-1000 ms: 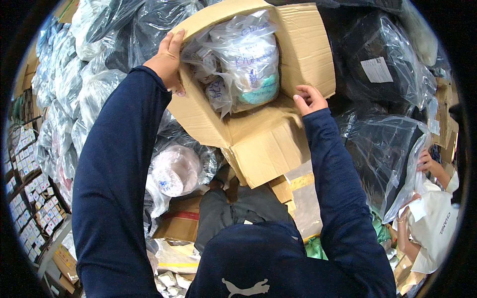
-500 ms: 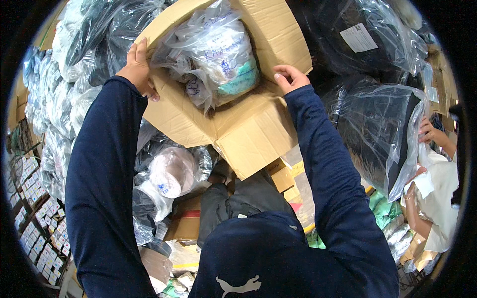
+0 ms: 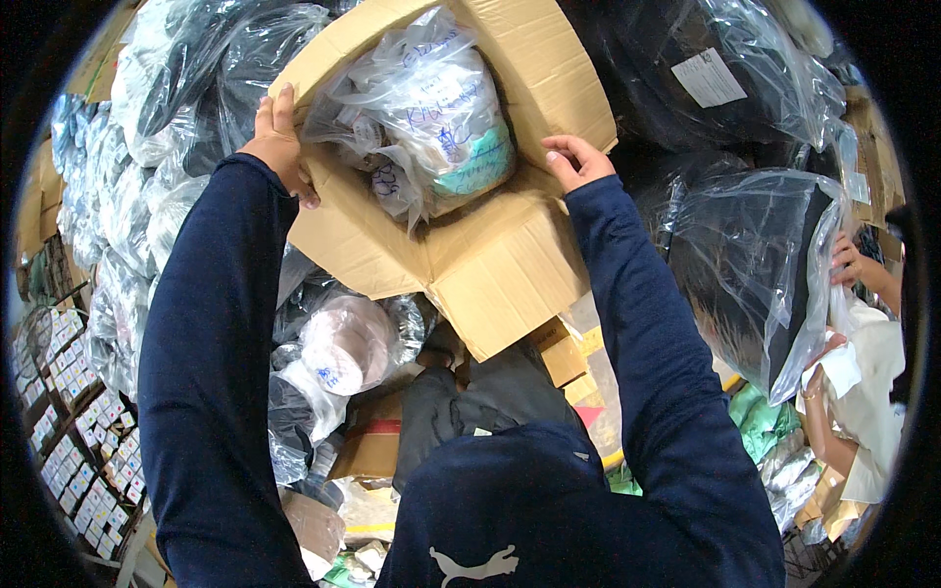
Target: The person walks through a warehouse aisle and opens a cardboard box. They remove several plastic-wrapped items from the box and place them back inside, handling the contents by hand.
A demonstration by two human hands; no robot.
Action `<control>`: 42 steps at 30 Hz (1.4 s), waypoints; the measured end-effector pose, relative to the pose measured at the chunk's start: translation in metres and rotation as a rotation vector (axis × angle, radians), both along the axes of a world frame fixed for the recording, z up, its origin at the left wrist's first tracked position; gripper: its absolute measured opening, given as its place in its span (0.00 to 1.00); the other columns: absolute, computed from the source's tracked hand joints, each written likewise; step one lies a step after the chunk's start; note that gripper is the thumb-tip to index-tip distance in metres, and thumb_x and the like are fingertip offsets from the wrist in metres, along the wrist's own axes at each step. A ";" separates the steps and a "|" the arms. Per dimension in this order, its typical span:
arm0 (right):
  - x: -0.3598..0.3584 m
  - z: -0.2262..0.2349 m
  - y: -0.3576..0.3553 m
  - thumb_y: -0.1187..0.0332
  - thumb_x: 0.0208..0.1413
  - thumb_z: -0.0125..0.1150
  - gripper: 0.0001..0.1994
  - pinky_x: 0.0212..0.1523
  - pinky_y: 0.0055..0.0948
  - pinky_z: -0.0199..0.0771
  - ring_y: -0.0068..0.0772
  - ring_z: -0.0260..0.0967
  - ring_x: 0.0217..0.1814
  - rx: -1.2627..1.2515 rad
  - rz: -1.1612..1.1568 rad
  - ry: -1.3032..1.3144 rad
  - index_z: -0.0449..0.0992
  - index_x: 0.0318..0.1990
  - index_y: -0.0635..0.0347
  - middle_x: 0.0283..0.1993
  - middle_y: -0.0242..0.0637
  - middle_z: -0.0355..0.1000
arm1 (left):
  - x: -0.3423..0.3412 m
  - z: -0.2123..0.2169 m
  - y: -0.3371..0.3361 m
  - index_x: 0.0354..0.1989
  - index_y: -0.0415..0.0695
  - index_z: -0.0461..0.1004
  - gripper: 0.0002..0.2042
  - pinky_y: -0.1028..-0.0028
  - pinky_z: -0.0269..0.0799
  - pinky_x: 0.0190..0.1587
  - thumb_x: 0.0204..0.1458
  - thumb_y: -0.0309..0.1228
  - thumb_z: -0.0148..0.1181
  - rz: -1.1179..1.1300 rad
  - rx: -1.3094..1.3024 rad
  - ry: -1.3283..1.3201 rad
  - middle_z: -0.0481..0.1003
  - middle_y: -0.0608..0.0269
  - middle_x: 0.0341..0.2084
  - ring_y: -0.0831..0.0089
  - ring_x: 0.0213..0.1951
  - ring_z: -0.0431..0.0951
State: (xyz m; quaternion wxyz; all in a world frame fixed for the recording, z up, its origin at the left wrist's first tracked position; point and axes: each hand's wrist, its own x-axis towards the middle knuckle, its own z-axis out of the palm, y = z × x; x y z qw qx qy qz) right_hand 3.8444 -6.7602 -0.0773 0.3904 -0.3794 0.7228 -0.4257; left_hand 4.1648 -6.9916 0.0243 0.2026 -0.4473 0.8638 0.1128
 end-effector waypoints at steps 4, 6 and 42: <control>-0.002 -0.003 0.002 0.69 0.54 0.57 0.11 0.42 0.24 0.72 0.23 0.71 0.37 -0.007 0.016 0.079 0.76 0.45 0.60 0.36 0.35 0.76 | -0.003 0.003 0.002 0.66 0.40 0.23 0.75 0.57 0.52 0.66 0.12 0.35 0.82 0.039 0.027 -0.032 0.35 0.28 0.64 0.39 0.67 0.40; -0.004 -0.004 0.003 0.71 0.56 0.56 0.12 0.43 0.22 0.70 0.21 0.69 0.39 0.047 0.042 0.065 0.75 0.46 0.61 0.37 0.33 0.75 | -0.002 0.001 0.001 0.66 0.39 0.24 0.75 0.57 0.53 0.66 0.12 0.36 0.83 0.027 0.031 -0.027 0.35 0.29 0.64 0.38 0.67 0.41; -0.059 0.097 -0.095 0.63 0.51 0.65 0.24 0.48 0.27 0.70 0.34 0.72 0.44 -0.147 -0.155 0.630 0.71 0.49 0.74 0.43 0.43 0.75 | 0.010 0.000 0.057 0.67 0.41 0.44 0.58 0.42 0.45 0.63 0.32 0.65 0.64 0.565 -0.284 0.585 0.43 0.45 0.67 0.50 0.68 0.46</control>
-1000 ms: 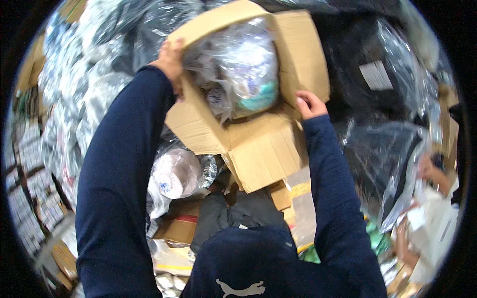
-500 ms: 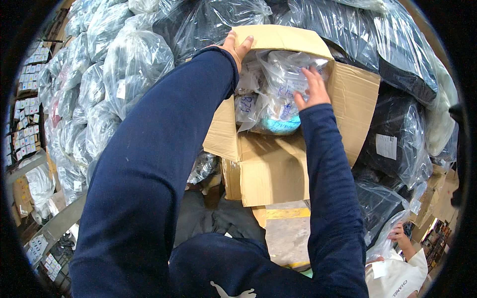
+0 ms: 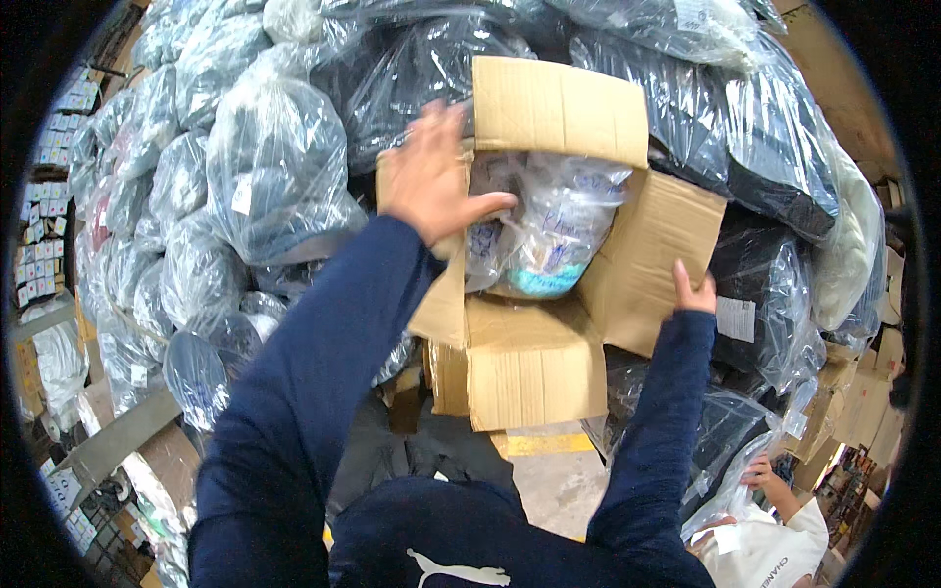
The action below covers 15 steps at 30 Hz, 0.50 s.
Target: The person walks through a warehouse aisle and opens a cardboard box. They remove several plastic-wrapped items from the box and place them back inside, handling the contents by hand.
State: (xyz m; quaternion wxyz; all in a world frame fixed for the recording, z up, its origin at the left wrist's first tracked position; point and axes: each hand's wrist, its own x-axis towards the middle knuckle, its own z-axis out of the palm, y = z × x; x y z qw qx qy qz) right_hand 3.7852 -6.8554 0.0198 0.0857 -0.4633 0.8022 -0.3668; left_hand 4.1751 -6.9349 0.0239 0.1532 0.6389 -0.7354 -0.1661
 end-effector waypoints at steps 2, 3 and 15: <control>-0.010 0.003 0.020 0.63 0.55 0.61 0.21 0.48 0.23 0.69 0.27 0.71 0.44 0.216 0.232 -0.654 0.71 0.49 0.74 0.43 0.41 0.75 | 0.023 -0.018 0.036 0.63 0.27 0.45 0.57 0.60 0.47 0.66 0.33 0.53 0.72 0.295 -0.149 0.060 0.51 0.33 0.62 0.48 0.65 0.51; -0.010 0.007 0.030 0.63 0.57 0.60 0.20 0.47 0.21 0.69 0.24 0.71 0.44 0.310 0.223 -0.740 0.72 0.47 0.74 0.43 0.40 0.75 | 0.035 -0.029 0.055 0.61 0.22 0.44 0.56 0.63 0.55 0.62 0.34 0.50 0.73 0.463 -0.036 0.120 0.58 0.32 0.57 0.49 0.60 0.61; 0.042 0.024 0.037 0.54 0.49 0.59 0.19 0.47 0.42 0.73 0.52 0.73 0.43 0.707 0.557 0.348 0.79 0.37 0.63 0.36 0.54 0.75 | 0.045 0.005 0.135 0.33 0.37 0.78 0.20 0.58 0.73 0.37 0.54 0.45 0.53 -0.046 0.414 0.128 0.76 0.42 0.29 0.46 0.34 0.77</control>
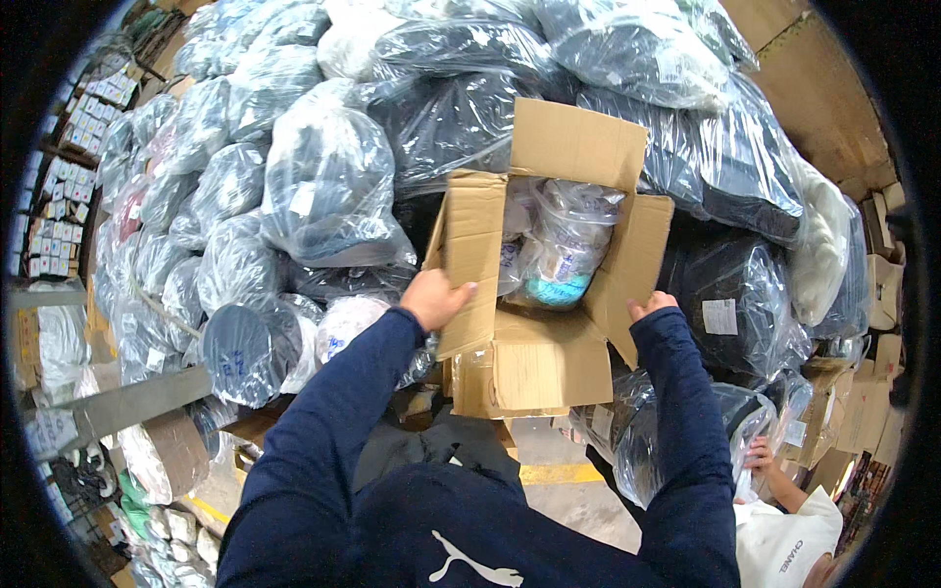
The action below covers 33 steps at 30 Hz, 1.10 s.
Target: The person walks through a warehouse aisle and opens a cardboard box. They remove several plastic-wrapped items from the box and place them back inside, handling the contents by hand.
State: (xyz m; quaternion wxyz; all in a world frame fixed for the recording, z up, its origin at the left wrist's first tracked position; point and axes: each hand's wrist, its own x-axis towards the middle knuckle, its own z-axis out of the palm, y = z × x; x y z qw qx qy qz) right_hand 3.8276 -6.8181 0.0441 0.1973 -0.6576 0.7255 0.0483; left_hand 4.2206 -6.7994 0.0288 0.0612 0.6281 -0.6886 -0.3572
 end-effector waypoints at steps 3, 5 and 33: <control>0.024 0.028 0.023 0.55 0.49 0.58 0.18 0.45 0.45 0.73 0.55 0.72 0.40 -0.092 0.469 0.205 0.77 0.30 0.66 0.33 0.56 0.74 | -0.001 0.011 0.019 0.19 0.35 0.76 0.22 0.56 0.72 0.33 0.53 0.44 0.53 -0.021 -0.186 -0.037 0.74 0.41 0.21 0.46 0.27 0.76; 0.040 0.066 0.045 0.57 0.48 0.58 0.17 0.40 0.44 0.73 0.53 0.72 0.36 -0.099 0.590 0.253 0.77 0.29 0.66 0.31 0.55 0.74 | 0.019 0.026 0.039 0.15 0.35 0.74 0.23 0.56 0.71 0.31 0.52 0.43 0.53 0.012 -0.272 -0.052 0.73 0.42 0.17 0.46 0.24 0.75; 0.210 0.137 0.250 0.61 0.46 0.56 0.14 0.25 0.42 0.72 0.50 0.70 0.19 -0.013 0.303 -0.624 0.73 0.16 0.61 0.15 0.47 0.68 | 0.190 0.177 0.278 0.30 0.35 0.76 0.08 0.64 0.69 0.32 0.49 0.29 0.57 0.056 0.118 -0.174 0.76 0.47 0.24 0.52 0.27 0.76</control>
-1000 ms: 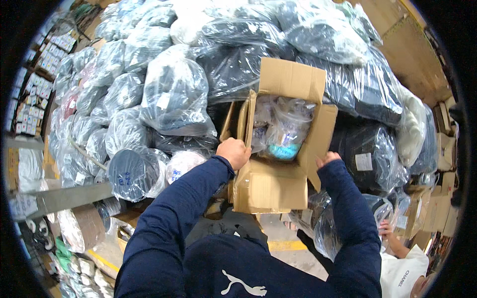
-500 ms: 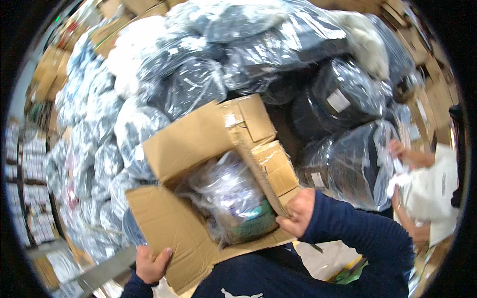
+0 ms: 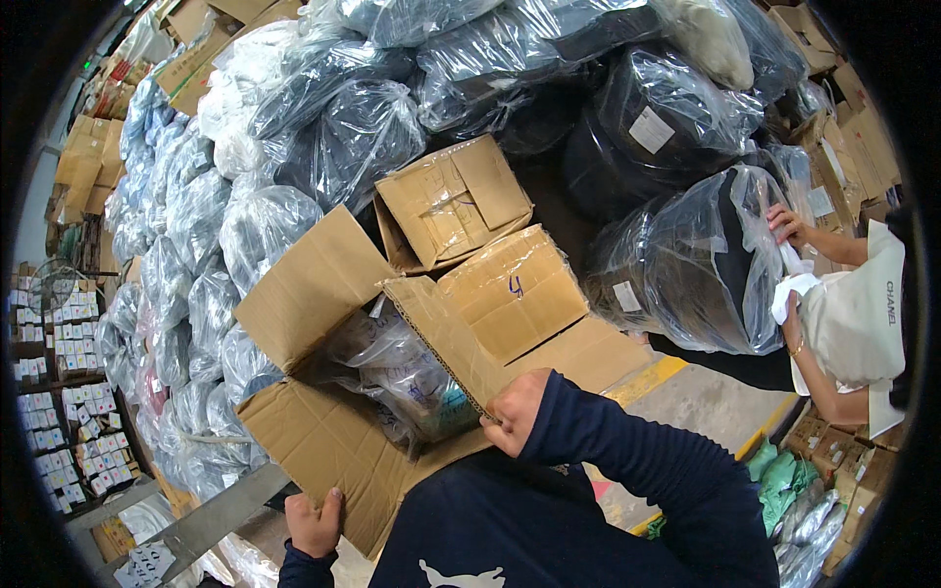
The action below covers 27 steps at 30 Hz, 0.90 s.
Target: The person walks through a warehouse aisle and opens a cardboard box. They remove several plastic-wrapped items from the box and place them back inside, handling the contents by hand.
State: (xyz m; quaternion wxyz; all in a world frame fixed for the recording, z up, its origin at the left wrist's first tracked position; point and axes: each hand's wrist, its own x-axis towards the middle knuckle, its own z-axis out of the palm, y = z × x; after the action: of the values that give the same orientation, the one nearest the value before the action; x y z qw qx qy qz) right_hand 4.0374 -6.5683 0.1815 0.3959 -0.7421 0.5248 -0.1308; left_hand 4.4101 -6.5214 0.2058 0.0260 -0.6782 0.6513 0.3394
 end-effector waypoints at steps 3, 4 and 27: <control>-0.003 -0.011 -0.010 0.61 0.46 0.56 0.14 0.24 0.41 0.72 0.49 0.70 0.19 0.007 0.095 0.065 0.73 0.16 0.60 0.15 0.46 0.68 | -0.014 0.001 -0.006 0.21 0.37 0.75 0.10 0.61 0.67 0.24 0.46 0.32 0.60 -0.063 -0.225 0.105 0.73 0.49 0.16 0.51 0.21 0.74; -0.003 -0.017 -0.015 0.61 0.46 0.56 0.14 0.25 0.41 0.72 0.49 0.70 0.19 0.013 0.133 0.066 0.74 0.16 0.60 0.15 0.46 0.69 | -0.020 0.004 -0.009 0.19 0.37 0.74 0.11 0.61 0.67 0.24 0.46 0.32 0.60 -0.125 -0.179 0.076 0.73 0.49 0.16 0.51 0.21 0.74; -0.133 -0.226 -0.240 0.62 0.64 0.43 0.20 0.24 0.23 0.64 0.19 0.64 0.22 0.085 -0.626 -0.685 0.71 0.22 0.64 0.19 0.34 0.68 | -0.257 -0.106 -0.299 0.61 0.42 0.60 0.35 0.59 0.71 0.37 0.47 0.49 0.61 -0.721 0.314 -0.117 0.72 0.51 0.37 0.52 0.33 0.75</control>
State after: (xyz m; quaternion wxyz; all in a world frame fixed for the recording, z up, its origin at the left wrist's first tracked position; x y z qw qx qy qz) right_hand 3.9047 -6.8088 -0.0445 0.5180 -0.4453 0.5674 -0.4598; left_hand 4.1532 -6.8205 0.0996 0.2838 -0.4122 0.7852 0.3647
